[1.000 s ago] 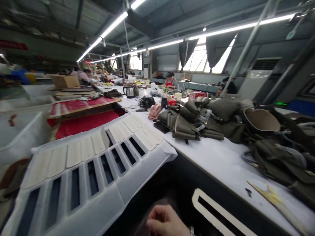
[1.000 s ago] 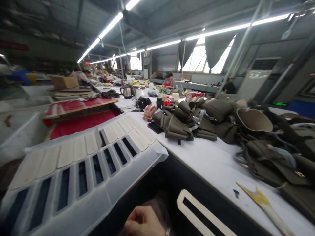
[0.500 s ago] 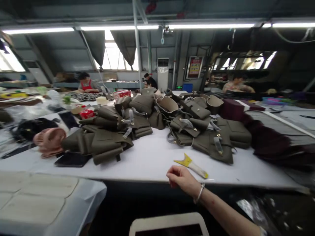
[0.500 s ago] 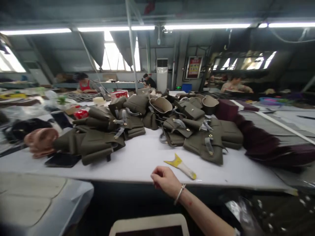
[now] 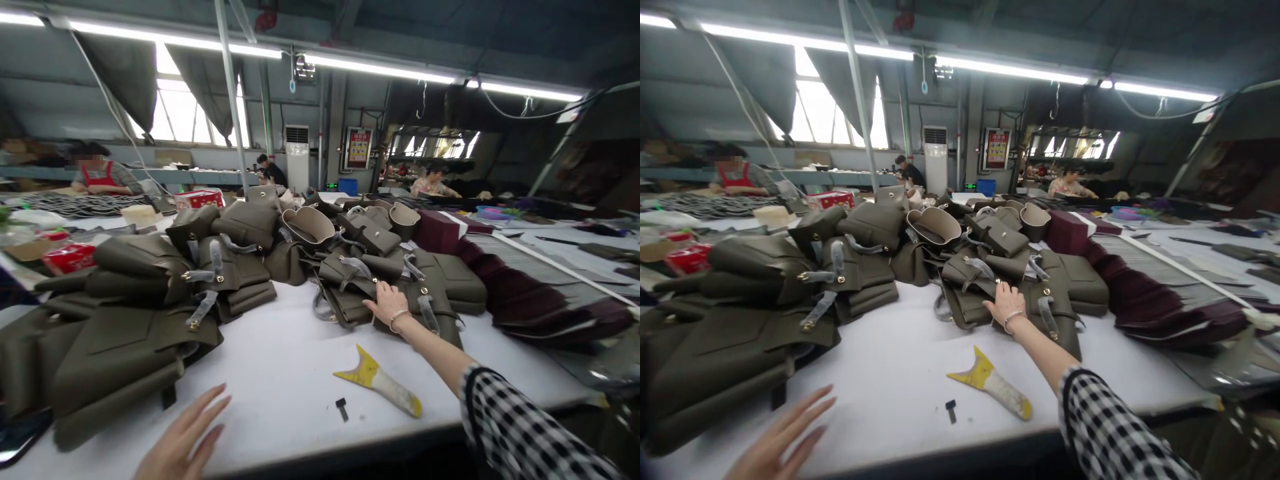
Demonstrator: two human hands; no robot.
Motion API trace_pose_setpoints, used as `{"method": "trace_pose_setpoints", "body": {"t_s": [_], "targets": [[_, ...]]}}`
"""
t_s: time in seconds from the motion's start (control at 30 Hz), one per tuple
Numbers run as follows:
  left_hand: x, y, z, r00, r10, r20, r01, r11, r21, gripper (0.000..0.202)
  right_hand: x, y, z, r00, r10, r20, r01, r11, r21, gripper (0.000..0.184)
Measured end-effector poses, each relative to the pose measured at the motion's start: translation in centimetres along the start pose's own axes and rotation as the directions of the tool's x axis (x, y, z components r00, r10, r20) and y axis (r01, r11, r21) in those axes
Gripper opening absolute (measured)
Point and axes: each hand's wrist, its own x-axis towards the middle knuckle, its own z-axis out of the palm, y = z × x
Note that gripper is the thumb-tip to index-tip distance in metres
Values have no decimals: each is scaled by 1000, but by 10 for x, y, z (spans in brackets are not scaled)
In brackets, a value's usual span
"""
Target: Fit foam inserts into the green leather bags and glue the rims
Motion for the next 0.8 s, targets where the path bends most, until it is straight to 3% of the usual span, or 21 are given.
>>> {"method": "trace_pose_setpoints", "body": {"t_s": [0.1, 0.17, 0.3, 0.47, 0.53, 0.6, 0.67, 0.73, 0.8], "targets": [[25, 8, 56, 993, 108, 52, -110, 993, 34, 47, 27, -14, 11, 999, -7, 37, 12, 991, -137, 42], [32, 13, 77, 986, 155, 62, -160, 982, 99, 51, 42, -17, 9, 997, -31, 64, 43, 979, -200, 36], [29, 12, 83, 984, 162, 75, -173, 968, 183, 45, 70, -18, -26, 994, -84, 70, 101, 953, -285, 29], [24, 10, 77, 991, 131, 28, -134, 976, 169, 42, 90, -28, -114, 982, -154, -111, 107, 931, -348, 33], [30, 24, 67, 995, 94, -33, -89, 987, 132, 42, 80, -33, -148, 958, -222, -184, 145, 923, -358, 34], [43, 53, 46, 991, 67, -112, -59, 995, 77, 43, 58, -41, -175, 917, -317, -240, 218, 905, -365, 36], [65, 95, 11, 982, 90, -168, -90, 996, 8, 44, 26, -50, -193, 858, -429, -281, 314, 873, -372, 37], [89, 139, -28, 955, 203, -216, -221, 973, -65, 40, -14, -63, -204, 779, -545, -310, 424, 822, -380, 37], [107, 172, -63, 948, 259, -187, -288, 945, -153, 31, -59, -79, -212, 679, -656, -329, 536, 750, -388, 37]]}}
